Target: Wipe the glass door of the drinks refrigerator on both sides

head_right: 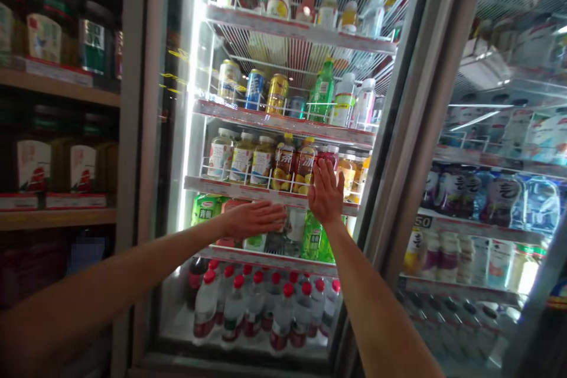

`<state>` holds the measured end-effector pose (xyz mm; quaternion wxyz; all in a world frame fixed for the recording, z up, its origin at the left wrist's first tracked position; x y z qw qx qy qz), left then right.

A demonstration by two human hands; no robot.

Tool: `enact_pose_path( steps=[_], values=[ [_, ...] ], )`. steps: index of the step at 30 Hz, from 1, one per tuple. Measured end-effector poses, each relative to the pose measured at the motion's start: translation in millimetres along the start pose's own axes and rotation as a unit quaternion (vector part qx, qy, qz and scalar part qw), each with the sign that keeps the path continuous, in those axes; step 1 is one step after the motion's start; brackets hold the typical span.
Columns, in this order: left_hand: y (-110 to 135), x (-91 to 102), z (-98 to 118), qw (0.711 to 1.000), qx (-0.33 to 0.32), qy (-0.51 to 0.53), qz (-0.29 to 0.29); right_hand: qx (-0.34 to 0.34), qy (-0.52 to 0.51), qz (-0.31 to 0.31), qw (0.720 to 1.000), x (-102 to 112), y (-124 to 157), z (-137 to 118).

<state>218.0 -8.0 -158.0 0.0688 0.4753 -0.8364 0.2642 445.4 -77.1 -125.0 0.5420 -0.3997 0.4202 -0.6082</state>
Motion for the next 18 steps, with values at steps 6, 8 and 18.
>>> enact_pose_path(
  steps=[6,8,18],
  values=[
    [-5,17.8,-40,0.959,0.269,-0.05,0.079,-0.006,-0.006,-0.011,1.0,-1,0,2],
    [-3,18.7,-37,0.962,0.26,-0.039,0.067,-0.01,-0.012,-0.016,1.0,-1,1,2],
    [6,13.3,-24,0.962,0.265,-0.036,0.057,-0.01,0.003,-0.009,1.0,-1,1,1]
  ],
)
Point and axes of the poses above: each hand's wrist, its own y-axis away from the middle knuckle, its own x-axis out of the back of the hand, z = x × y, the point moved 1 cm from there along -y, towards the middle knuckle
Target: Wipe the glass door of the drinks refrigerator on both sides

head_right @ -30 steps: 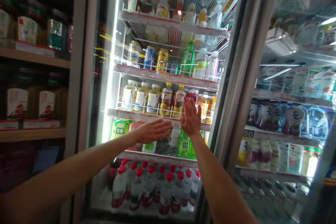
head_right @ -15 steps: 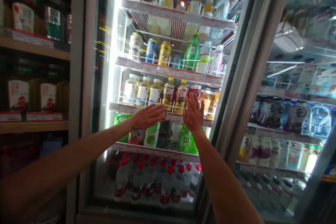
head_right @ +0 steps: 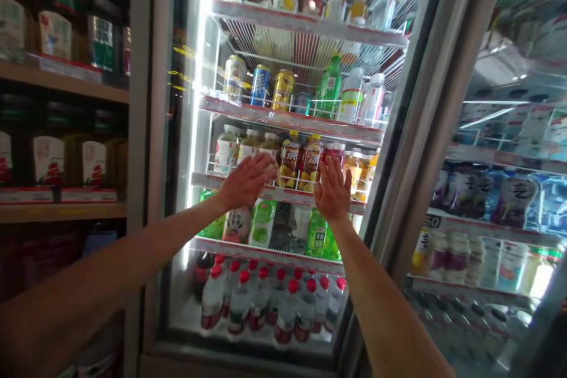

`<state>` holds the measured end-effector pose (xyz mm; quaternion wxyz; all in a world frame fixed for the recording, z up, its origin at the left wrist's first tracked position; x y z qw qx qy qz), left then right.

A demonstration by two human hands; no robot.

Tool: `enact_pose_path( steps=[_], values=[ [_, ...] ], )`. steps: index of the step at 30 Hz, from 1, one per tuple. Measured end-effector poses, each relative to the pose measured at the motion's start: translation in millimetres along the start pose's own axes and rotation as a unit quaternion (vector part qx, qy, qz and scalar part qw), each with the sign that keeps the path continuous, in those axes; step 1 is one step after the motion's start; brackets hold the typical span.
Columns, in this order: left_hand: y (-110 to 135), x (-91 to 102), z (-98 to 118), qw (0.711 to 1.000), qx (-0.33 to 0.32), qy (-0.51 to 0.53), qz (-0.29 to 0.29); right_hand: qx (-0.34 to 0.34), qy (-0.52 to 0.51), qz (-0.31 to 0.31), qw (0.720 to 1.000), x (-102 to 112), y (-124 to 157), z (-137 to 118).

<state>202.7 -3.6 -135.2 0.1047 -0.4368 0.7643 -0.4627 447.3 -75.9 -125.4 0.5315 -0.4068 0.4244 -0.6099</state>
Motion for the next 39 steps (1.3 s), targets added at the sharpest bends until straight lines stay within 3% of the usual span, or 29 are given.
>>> enact_pose_path(
  steps=[2,5,7,8,10,12,14,17,18,20,23,24,26,29,31,32,34,35,36,39],
  values=[
    [-4,-1.4,0,0.999,0.028,-0.002,0.022,0.005,-0.004,0.007,1.0,0,0,1],
    [6,-6.2,16,0.992,-0.126,0.011,-0.027,0.002,-0.013,0.004,1.0,2,1,1],
    [10,-7.3,23,0.984,-0.167,0.016,-0.063,-0.006,-0.02,-0.003,1.0,3,1,2],
    [9,-6.9,24,0.989,-0.136,0.013,-0.065,-0.01,-0.024,-0.006,1.0,3,1,2],
    [0,-5.2,19,0.999,-0.003,-0.001,-0.041,-0.016,-0.036,-0.007,0.999,3,2,2],
    [-11,-4.2,15,0.992,0.127,-0.008,-0.007,-0.022,-0.046,-0.006,0.999,3,2,1],
    [-15,-5.5,19,0.991,0.13,0.001,-0.021,-0.037,-0.052,-0.007,0.998,3,3,1],
    [-11,-8.9,33,0.992,-0.051,0.029,-0.113,-0.054,-0.063,-0.015,0.996,2,4,2],
    [-9,-9.1,35,0.987,-0.083,0.031,-0.132,-0.05,-0.069,-0.016,0.996,1,4,3],
    [-10,-7.7,34,0.991,-0.038,0.019,-0.128,-0.035,-0.077,-0.009,0.996,0,5,5],
    [-18,-4.2,30,0.986,0.149,-0.019,-0.069,-0.023,-0.083,-0.001,0.996,-4,7,10],
    [-19,-3.9,31,0.983,0.172,-0.024,-0.059,-0.022,-0.083,0.0,0.996,-5,7,10],
    [-19,-5.3,37,0.993,0.094,-0.004,-0.075,-0.014,-0.08,-0.001,0.997,-6,8,10],
    [-16,-8.6,41,0.983,-0.132,0.056,-0.112,-0.006,-0.065,0.006,0.998,-2,6,6],
    [-19,-10.2,29,0.988,-0.114,0.063,-0.077,-0.006,-0.045,0.003,0.999,0,3,3],
    [-23,-11.0,21,0.995,-0.062,0.059,-0.047,-0.005,-0.034,-0.003,0.999,0,2,3],
    [-28,-12.2,7,0.992,0.112,0.039,0.047,-0.001,-0.02,-0.015,1.0,0,-1,2],
    [-28,-13.3,6,0.987,0.139,0.041,0.068,-0.001,-0.018,-0.021,1.0,-1,-2,2],
    [-27,-14.6,9,0.988,0.127,0.05,0.072,-0.003,-0.019,-0.024,1.0,0,-3,2],
    [-13,-19.8,37,0.996,0.001,0.092,0.019,-0.033,-0.039,-0.021,0.998,5,2,-5]
  ],
)
Point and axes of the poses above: each hand's wrist, its own y-axis away from the middle knuckle, its own x-axis out of the back of the hand, z = x × y, the point moved 1 cm from there along -y, towards the middle knuckle
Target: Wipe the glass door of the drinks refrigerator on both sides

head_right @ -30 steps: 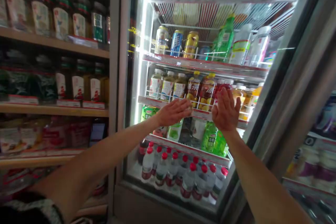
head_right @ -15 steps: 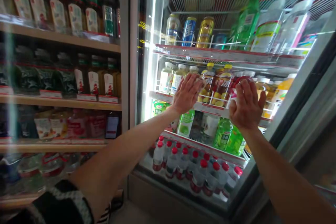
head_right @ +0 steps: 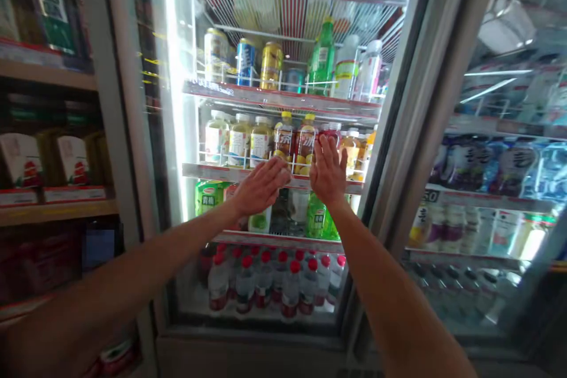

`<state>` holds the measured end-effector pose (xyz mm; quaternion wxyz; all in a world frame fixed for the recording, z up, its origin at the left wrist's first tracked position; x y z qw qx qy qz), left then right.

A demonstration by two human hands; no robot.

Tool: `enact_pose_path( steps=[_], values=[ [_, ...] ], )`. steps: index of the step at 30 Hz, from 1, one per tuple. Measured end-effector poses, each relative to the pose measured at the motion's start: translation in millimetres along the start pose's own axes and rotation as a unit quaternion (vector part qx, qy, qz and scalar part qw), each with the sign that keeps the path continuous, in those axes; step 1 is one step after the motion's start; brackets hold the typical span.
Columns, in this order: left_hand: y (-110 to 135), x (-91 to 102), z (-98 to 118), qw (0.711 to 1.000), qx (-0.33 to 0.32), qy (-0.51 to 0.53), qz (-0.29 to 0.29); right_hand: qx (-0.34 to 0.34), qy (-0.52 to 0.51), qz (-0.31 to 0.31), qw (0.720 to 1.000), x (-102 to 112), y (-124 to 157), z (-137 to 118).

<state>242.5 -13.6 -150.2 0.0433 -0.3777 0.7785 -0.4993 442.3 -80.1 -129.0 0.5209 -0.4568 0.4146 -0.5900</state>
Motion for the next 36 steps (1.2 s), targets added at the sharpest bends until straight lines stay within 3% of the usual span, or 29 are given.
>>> enact_pose_path(
  steps=[2,5,7,9,12,14,16,19,21,23,25,27,29,31,33,34,36],
  values=[
    [10,-4.9,15,1.0,0.007,0.025,-0.006,-0.01,-0.042,0.009,0.999,6,10,-13],
    [15,-5.1,16,0.998,0.047,0.044,0.016,0.048,-0.145,-0.015,0.988,13,26,-45],
    [17,-0.1,6,0.997,0.066,0.029,0.026,0.069,-0.195,-0.048,0.977,12,30,-70],
    [22,7.5,-8,0.996,0.083,0.0,0.025,0.039,-0.207,-0.075,0.975,4,26,-95],
    [38,20.3,-27,0.996,0.082,-0.042,-0.002,-0.012,-0.182,-0.096,0.979,-14,15,-126],
    [50,27.6,-35,0.995,0.072,-0.07,-0.016,-0.006,-0.157,-0.101,0.982,-23,11,-135],
    [59,32.5,-39,0.993,0.068,-0.092,-0.026,0.052,-0.135,-0.1,0.984,-24,13,-125],
    [64,34.1,-36,0.989,0.085,-0.106,-0.052,0.128,-0.093,-0.06,0.986,-10,27,-70],
    [64,31.7,-31,0.985,0.111,-0.112,-0.067,0.04,-0.04,0.014,0.998,4,39,-20],
    [63,28.2,-25,0.981,0.132,-0.115,-0.077,-0.107,0.013,0.088,0.99,13,47,12],
    [62,25.4,-20,0.978,0.148,-0.114,-0.087,-0.209,0.026,0.135,0.968,11,50,9],
    [61,25.2,-16,0.975,0.166,-0.113,-0.095,-0.206,0.006,0.141,0.968,-1,48,-29],
    [62,27.5,-13,0.971,0.183,-0.111,-0.104,-0.078,-0.041,0.048,0.995,-15,45,-78],
    [66,30.9,-11,0.97,0.186,-0.106,-0.116,0.05,-0.061,-0.038,0.996,-23,46,-109],
    [74,33.1,-8,0.97,0.177,-0.102,-0.13,0.123,-0.062,-0.082,0.987,-18,54,-103],
    [79,33.4,-7,0.971,0.173,-0.101,-0.134,0.12,-0.055,-0.075,0.988,-12,60,-87],
    [88,32.1,-5,0.97,0.172,-0.102,-0.139,0.034,-0.021,-0.007,0.999,3,72,-44]
  ],
)
Point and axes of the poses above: each hand's wrist, its own y-axis away from the middle knuckle, its own x-axis out of the back of the hand, z = x × y, the point moved 1 cm from there along -y, towards the middle knuckle
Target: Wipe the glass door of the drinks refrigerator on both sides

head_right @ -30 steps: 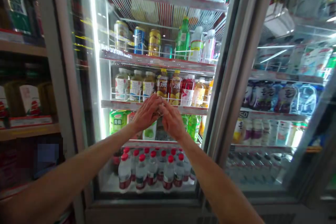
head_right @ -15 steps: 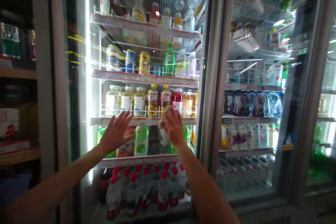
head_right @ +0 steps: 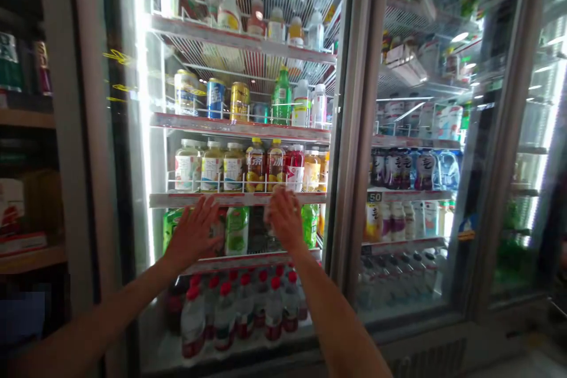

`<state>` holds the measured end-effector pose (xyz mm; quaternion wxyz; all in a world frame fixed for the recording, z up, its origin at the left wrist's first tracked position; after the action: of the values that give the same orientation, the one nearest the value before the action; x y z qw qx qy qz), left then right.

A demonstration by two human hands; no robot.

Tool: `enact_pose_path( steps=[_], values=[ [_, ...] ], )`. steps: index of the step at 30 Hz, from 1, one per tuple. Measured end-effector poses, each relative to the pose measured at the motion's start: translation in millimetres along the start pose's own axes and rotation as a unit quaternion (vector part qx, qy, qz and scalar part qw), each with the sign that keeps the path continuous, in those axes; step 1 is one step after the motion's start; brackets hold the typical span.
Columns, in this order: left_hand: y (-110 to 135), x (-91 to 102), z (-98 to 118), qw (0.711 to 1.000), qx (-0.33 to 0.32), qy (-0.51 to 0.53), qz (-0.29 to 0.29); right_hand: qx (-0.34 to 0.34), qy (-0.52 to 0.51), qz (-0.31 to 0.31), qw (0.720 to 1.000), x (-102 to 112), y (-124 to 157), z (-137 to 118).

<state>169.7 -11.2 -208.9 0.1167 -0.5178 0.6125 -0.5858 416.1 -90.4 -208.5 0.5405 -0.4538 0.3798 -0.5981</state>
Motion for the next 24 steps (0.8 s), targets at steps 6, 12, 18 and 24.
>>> enact_pose_path(
  steps=[6,12,18,24],
  values=[
    [8,-5.6,5,1.0,0.014,0.002,-0.012,-0.23,0.063,0.129,0.963,-6,11,2],
    [10,-2.8,7,1.0,0.022,0.001,-0.02,0.038,-0.044,-0.045,0.997,-20,7,-49],
    [11,-5.4,9,0.999,0.031,0.006,-0.026,-0.22,0.035,0.121,0.967,4,18,23],
    [10,-2.6,10,0.999,0.037,0.006,-0.026,0.024,-0.049,-0.061,0.997,-20,9,-56]
  ],
)
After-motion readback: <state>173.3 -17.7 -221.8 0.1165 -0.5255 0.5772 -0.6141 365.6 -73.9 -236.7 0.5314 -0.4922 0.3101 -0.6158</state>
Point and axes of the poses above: each hand's wrist, its own y-axis away from the middle knuckle, its own x-axis out of the back of the hand, z = x × y, the point moved 1 cm from there along -y, towards the middle knuckle
